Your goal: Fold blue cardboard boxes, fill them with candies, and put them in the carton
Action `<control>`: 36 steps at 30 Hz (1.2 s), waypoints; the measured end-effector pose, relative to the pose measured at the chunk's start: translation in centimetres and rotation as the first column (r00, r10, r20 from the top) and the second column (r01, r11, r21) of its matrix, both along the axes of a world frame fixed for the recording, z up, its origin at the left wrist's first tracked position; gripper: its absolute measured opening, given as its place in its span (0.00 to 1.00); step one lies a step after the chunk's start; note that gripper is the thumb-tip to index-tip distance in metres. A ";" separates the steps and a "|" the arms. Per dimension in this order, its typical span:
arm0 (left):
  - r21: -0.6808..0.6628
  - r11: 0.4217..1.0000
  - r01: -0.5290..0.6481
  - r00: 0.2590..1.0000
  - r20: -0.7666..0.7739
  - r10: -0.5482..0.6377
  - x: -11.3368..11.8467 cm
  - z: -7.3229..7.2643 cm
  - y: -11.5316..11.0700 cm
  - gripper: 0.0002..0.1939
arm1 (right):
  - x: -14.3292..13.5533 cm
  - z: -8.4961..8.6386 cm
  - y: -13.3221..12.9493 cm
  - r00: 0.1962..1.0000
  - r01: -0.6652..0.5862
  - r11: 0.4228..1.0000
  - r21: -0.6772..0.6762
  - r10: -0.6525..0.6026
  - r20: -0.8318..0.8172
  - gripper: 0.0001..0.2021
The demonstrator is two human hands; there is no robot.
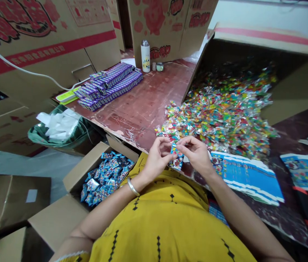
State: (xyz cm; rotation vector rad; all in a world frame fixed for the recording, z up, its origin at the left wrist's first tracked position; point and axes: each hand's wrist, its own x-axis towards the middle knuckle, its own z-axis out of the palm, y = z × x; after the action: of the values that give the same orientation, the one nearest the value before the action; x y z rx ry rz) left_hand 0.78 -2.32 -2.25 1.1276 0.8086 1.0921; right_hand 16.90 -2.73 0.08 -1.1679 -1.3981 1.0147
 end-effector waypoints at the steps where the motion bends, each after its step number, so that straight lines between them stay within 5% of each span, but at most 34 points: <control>1: 0.035 0.999 -0.013 1.000 -0.028 0.014 0.0 0.0 -0.1 0.23 | 0.1 0.1 0.1 1.000 -0.006 0.999 -0.039 0.005 -0.016 0.09; 5: 0.142 0.990 0.004 0.992 -0.126 0.014 -0.2 0.2 -0.4 0.24 | 0.9 0.2 0.8 0.997 -0.042 0.983 -0.180 0.029 -0.071 0.13; 10: 0.153 0.983 0.098 0.982 -0.172 -0.071 -0.4 0.2 -0.5 0.29 | 1.3 0.1 1.5 0.993 -0.040 0.979 -0.202 0.017 -0.114 0.11; 16: 0.088 0.986 0.142 0.986 -0.104 -0.133 -0.5 0.2 -0.4 0.25 | 0.7 0.5 0.2 0.988 0.060 0.998 0.005 -0.060 0.139 0.10; 18: 0.070 0.992 0.105 0.992 -0.075 -0.100 -0.7 0.1 -0.2 0.20 | 0.8 0.8 -0.5 0.973 -0.011 0.999 0.032 0.004 0.230 0.08; 19: 0.057 0.995 0.082 0.995 -0.053 -0.079 -0.7 0.1 0.0 0.19 | 0.9 0.9 -0.9 0.956 -0.078 0.997 0.027 0.067 0.285 0.10; 21: 0.029 0.998 0.049 0.999 -0.007 -0.049 -0.8 -0.1 0.3 0.19 | 1.0 0.9 -1.4 0.893 -0.201 0.979 0.029 0.171 0.415 0.31; 23: 0.011 0.999 0.040 0.999 0.023 -0.041 -0.8 -0.2 0.6 0.20 | 0.9 0.6 -1.8 0.827 -0.247 0.965 0.086 0.163 0.538 0.44; 27: 0.012 0.995 0.103 0.995 -0.012 -0.103 -1.5 0.0 1.1 0.20 | -0.5 -0.5 -2.1 0.781 -0.223 0.951 0.213 0.043 0.623 0.38; 29: 0.017 0.983 0.184 0.974 -0.141 -0.179 -3.3 0.3 1.6 0.19 | -1.2 -1.0 -2.3 0.765 -0.256 0.947 0.192 0.077 0.639 0.43; 32: -0.037 0.933 0.357 0.820 -0.467 -0.332 -8.2 0.7 2.4 0.16 | -0.3 -1.2 -2.3 0.715 -0.314 0.946 0.081 0.180 0.676 0.50; 36: -0.271 0.824 0.497 0.315 -0.829 -0.462 -15.5 0.7 3.4 0.14 | 5.2 -1.4 -1.4 0.589 -0.094 0.995 0.014 0.044 0.807 0.21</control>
State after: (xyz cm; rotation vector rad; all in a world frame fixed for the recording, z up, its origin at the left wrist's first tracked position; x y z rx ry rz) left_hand -14.76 1.05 -1.51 1.8553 1.1111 -0.1063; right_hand 22.11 -4.12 -1.34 -1.6479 -2.1817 0.4490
